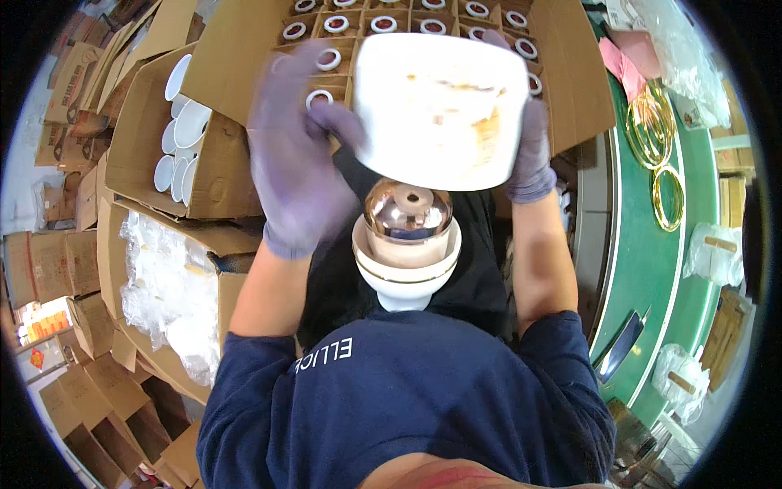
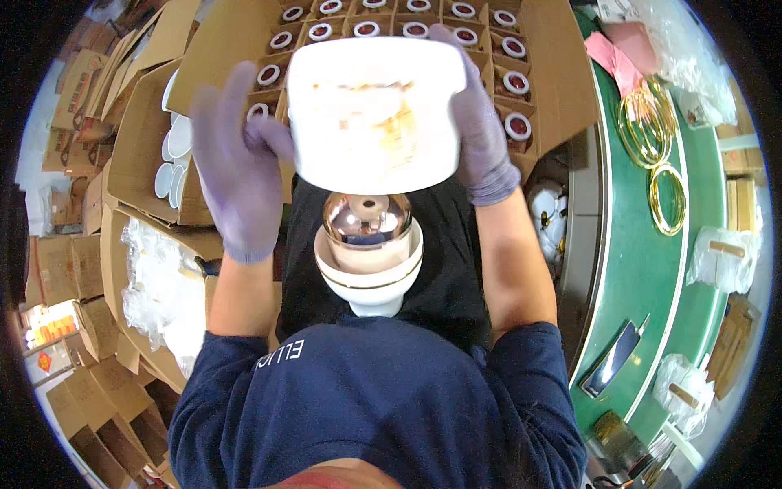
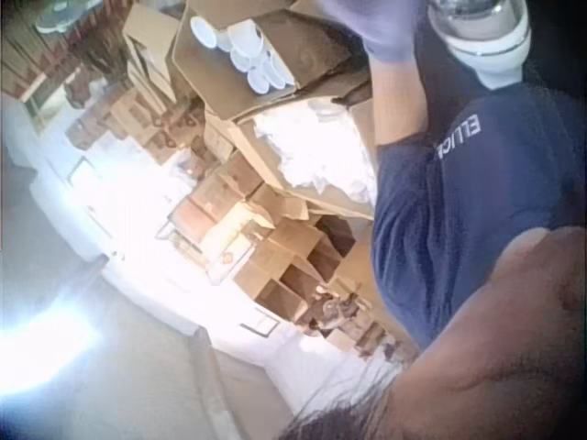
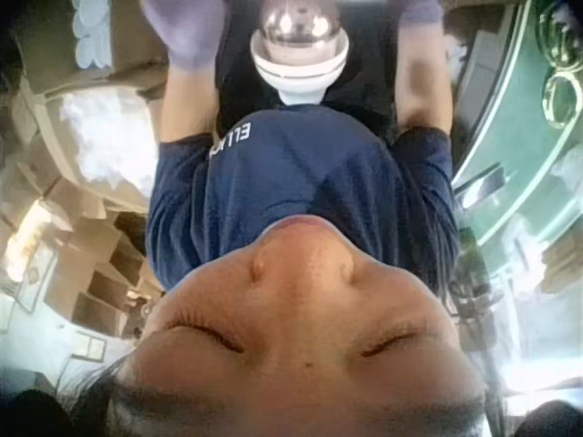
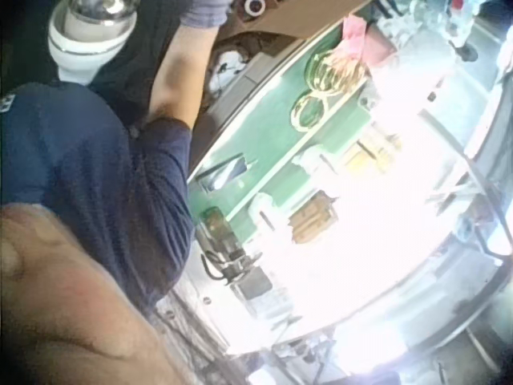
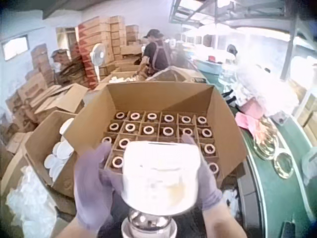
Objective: The person picks up foam rings from a box of bottles and then sits on the floor to assemble a kettle by placing a metal container into a white housing and attaching the lid and outer shell.
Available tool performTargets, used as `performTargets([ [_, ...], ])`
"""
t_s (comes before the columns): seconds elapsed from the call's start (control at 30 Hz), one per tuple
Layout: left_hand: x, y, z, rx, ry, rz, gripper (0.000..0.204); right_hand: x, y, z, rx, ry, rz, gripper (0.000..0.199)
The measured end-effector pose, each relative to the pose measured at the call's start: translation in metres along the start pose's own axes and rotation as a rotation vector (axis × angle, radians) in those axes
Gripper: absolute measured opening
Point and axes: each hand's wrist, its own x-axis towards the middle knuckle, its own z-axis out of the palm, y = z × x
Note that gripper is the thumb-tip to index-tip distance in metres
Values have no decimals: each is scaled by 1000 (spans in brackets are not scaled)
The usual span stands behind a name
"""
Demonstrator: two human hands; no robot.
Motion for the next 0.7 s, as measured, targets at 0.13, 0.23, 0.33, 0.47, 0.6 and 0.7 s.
performTargets([
  [0.13,-24,-41,8,-425,-40,-331,78,-39,29,7,-190,-19,-4,113],
  [0.23,-55,-37,4,-267,-253,-242,85,-79,34,-6,-228,-9,86,118],
  [0.33,-76,-39,3,-346,-240,-342,77,-104,40,1,-262,22,138,116],
  [0.47,-83,-43,7,-417,-193,-281,63,-111,38,-1,-341,-3,137,113],
  [0.6,-83,-43,6,-373,-231,-179,61,-110,32,-10,-483,-93,95,94],
  [0.7,-66,-10,-16,-136,-390,-309,55,-90,13,-33,-875,-269,-161,72],
])
